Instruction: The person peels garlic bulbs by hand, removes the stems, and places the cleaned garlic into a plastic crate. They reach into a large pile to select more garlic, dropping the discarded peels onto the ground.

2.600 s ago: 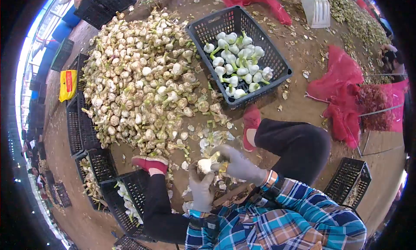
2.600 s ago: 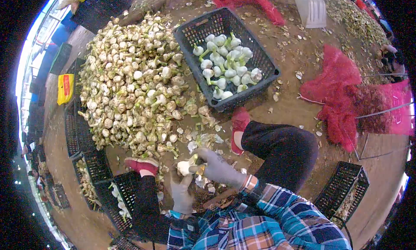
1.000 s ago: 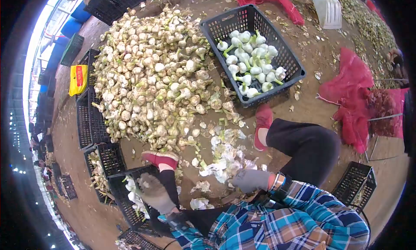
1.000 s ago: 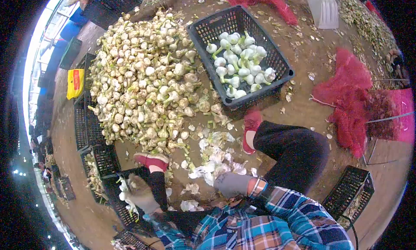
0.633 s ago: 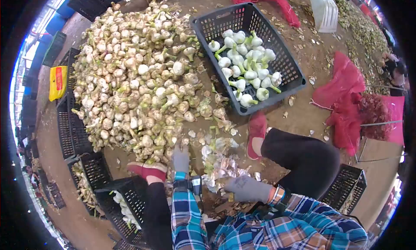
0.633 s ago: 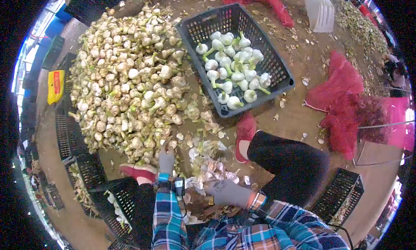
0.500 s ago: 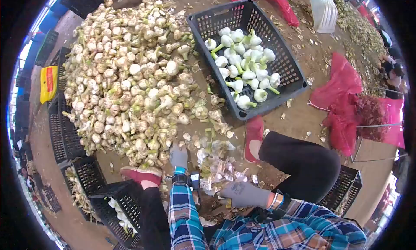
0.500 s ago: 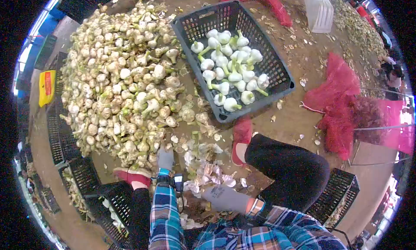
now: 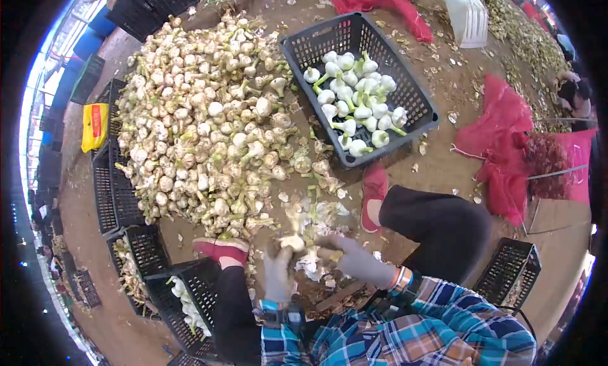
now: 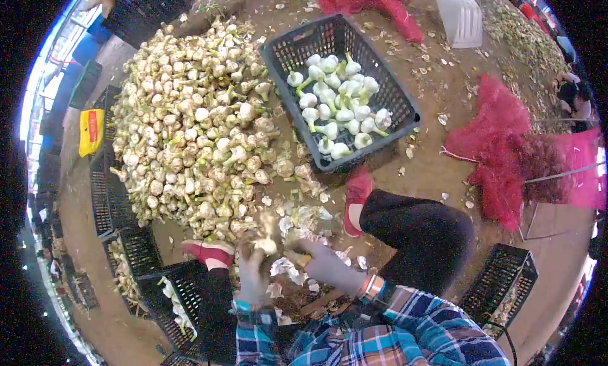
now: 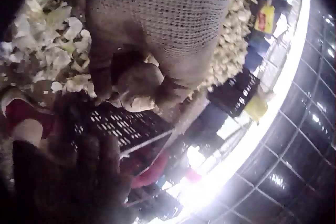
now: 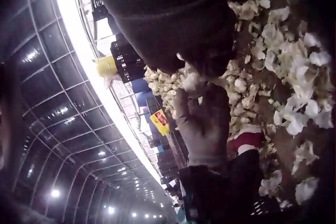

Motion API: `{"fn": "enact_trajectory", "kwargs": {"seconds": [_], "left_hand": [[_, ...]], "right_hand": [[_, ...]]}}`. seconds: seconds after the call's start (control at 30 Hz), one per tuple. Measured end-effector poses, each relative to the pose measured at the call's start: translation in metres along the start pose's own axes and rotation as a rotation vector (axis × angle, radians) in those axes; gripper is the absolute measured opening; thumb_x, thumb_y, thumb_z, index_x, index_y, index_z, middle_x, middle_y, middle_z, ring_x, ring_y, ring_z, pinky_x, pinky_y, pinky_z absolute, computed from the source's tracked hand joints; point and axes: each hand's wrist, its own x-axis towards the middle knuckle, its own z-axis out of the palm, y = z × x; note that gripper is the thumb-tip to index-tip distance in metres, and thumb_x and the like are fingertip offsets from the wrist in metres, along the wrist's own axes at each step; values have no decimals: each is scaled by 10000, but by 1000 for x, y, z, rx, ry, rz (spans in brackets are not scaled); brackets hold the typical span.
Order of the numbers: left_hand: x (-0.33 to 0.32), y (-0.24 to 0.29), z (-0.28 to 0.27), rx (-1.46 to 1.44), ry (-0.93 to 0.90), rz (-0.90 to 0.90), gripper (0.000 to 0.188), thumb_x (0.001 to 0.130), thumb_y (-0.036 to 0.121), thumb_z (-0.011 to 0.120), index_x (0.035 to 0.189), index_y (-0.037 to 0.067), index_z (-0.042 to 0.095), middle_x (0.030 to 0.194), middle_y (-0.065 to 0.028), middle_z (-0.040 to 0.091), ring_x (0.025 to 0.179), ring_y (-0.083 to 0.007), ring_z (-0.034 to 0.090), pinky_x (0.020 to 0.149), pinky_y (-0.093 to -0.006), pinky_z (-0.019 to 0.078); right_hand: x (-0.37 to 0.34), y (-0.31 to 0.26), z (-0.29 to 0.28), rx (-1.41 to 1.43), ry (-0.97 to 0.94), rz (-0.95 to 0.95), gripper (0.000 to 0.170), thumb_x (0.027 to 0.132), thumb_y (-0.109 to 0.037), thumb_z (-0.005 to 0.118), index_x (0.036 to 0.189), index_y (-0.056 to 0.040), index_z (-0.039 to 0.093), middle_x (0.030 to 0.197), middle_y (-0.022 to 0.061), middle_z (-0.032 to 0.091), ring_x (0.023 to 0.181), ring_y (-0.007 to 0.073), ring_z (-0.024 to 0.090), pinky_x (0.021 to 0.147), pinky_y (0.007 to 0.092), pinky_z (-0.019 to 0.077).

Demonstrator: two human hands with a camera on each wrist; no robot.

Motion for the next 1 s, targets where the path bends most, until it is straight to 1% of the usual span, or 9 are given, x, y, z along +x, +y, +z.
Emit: {"fn": "enact_trajectory", "kwargs": {"seconds": [0.07, 0.13, 0.2, 0.27, 0.4, 0.8, 0.87, 0.93, 1.0], "left_hand": [[-15, 24, 14, -386, 102, -169, 447, 886, 29, 595, 1301, -19, 434, 1157, -126, 591, 1024, -181, 598, 858, -279, 512], [-35, 33, 21, -203, 185, -242, 487, 824, 0, 645, 1277, -27, 469, 1144, -124, 596, 1022, -187, 596, 849, -286, 505], [-44, 36, 25, 300, 63, 67, 500, 779, -4, 685, 1244, -30, 503, 1160, -127, 592, 1035, -204, 591, 865, -321, 493], [-51, 46, 31, 221, 51, -76, 506, 768, 55, 722, 1224, -32, 521, 1196, -168, 588, 1063, -277, 593, 907, -375, 472], [-52, 39, 34, 671, -4, 332, 529, 749, 153, 753, 1204, -24, 550, 1241, -240, 561, 1115, -397, 546, 924, -440, 464], [-59, 40, 29, 227, 74, 108, 513, 811, 53, 689, 1290, -31, 525, 1228, -182, 586, 1058, -216, 592, 865, -313, 493], [-60, 40, 27, -373, 188, -308, 472, 847, 93, 653, 1285, -23, 520, 1222, -182, 582, 1040, -224, 600, 864, -310, 495], [-58, 46, 26, -143, 77, -166, 442, 912, 134, 545, 1314, -25, 456, 1196, -108, 573, 1040, -158, 588, 825, -273, 502], [-58, 47, 36, -715, 241, -431, 477, 917, 150, 523, 1346, -19, 399, 1200, -100, 566, 1031, -163, 587, 830, -282, 503]], "right_hand": [[-5, -3, 0, 278, -17, 145, 334, 963, -221, 556, 1203, 11, 568, 1027, 79, 633, 901, 122, 603, 757, 288, 497], [-9, -8, -2, 369, 13, 63, 323, 964, -202, 550, 1208, 9, 555, 966, 54, 620, 837, 98, 595, 707, 263, 492], [-19, -18, -9, 420, -64, 94, 283, 952, -193, 560, 1141, 18, 568, 906, 50, 603, 801, 98, 570, 681, 268, 479], [-24, -25, -8, 245, 73, 27, 212, 939, -186, 567, 1016, 9, 588, 787, 33, 575, 703, 89, 534, 617, 269, 450], [-22, -18, -11, 276, 17, 142, 232, 936, -224, 562, 905, 6, 581, 693, 21, 547, 626, 83, 502, 567, 272, 415], [-21, -22, -22, 174, -155, 81, 259, 936, -244, 620, 1006, 4, 650, 810, -18, 609, 739, 57, 517, 643, 254, 453], [-14, -4, -16, 339, -234, -83, 257, 914, -260, 645, 1002, -19, 630, 749, -21, 585, 697, 59, 505, 619, 258, 434], [-23, -33, -24, 242, -233, 4, 261, 909, -243, 655, 1032, -16, 619, 787, -26, 597, 724, 58, 515, 634, 256, 440], [-20, -26, -21, 145, -233, 88, 272, 903, -227, 665, 1062, -13, 609, 824, -32, 608, 752, 56, 525, 649, 254, 445]]}}
